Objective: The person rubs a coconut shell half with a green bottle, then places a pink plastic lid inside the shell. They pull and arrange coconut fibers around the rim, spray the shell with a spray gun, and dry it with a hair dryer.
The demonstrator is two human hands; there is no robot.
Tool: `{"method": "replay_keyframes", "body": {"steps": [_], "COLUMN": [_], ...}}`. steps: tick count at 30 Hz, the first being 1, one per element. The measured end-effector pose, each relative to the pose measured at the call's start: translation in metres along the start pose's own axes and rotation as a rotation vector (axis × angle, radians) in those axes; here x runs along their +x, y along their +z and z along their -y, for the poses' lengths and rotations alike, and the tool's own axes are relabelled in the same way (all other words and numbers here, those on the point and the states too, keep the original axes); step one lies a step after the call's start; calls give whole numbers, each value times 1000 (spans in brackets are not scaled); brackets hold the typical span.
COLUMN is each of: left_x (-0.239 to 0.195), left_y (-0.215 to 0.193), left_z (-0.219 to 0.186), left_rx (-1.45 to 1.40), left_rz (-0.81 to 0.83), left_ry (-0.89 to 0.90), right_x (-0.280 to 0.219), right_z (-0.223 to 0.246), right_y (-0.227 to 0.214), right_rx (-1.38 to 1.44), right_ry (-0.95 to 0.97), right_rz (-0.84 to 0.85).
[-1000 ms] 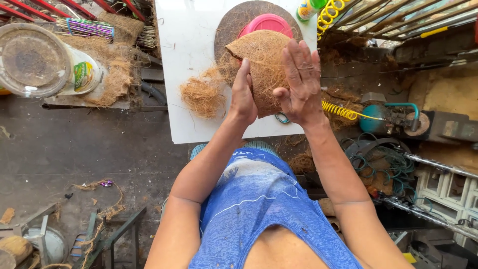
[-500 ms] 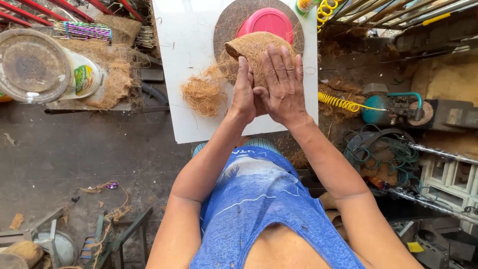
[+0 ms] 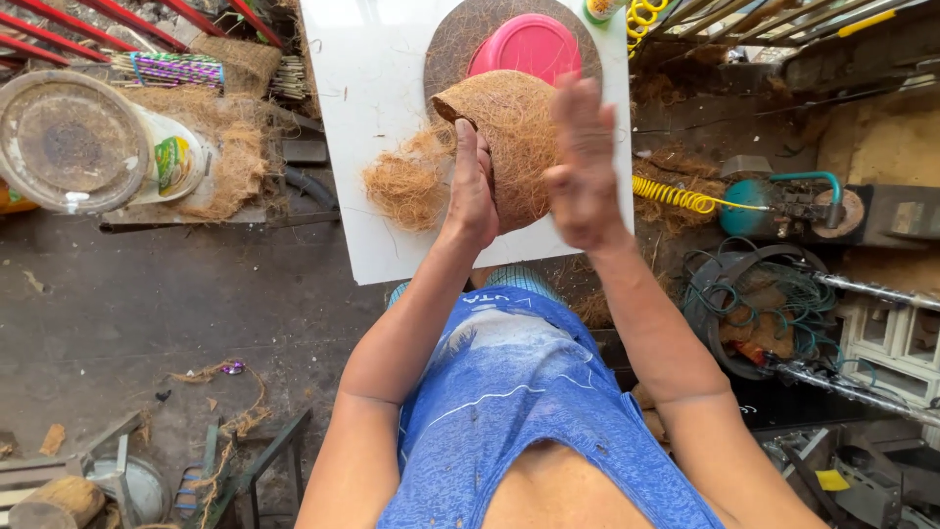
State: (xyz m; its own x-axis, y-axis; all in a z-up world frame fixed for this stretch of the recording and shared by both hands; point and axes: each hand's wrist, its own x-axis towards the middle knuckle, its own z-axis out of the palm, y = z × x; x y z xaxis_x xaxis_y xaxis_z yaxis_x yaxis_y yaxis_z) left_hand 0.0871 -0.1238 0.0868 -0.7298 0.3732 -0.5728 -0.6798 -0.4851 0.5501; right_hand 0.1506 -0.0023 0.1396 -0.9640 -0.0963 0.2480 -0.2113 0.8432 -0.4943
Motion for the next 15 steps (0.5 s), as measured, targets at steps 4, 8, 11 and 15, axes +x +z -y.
{"method": "replay_keyframes", "body": {"steps": [4,8,11,15], "left_x": [-6,17,28,23], "left_y": [7,-3,-2,28], "left_z": [-16,13,22,7], "left_rx": [-71,39,17,-162], "left_rz": [4,-166,-196,-221], "left_ry": [-47,49,38,31], "right_x": [-2,-11,-7,-10], "right_z": [-11,-34,-27,-51], "right_y": [-4,29,17,-1], "right_rx": [-42,-307,-50,-23], "right_ry": [134,4,35,108], "right_rz": [-230,26,-95,-237]}}
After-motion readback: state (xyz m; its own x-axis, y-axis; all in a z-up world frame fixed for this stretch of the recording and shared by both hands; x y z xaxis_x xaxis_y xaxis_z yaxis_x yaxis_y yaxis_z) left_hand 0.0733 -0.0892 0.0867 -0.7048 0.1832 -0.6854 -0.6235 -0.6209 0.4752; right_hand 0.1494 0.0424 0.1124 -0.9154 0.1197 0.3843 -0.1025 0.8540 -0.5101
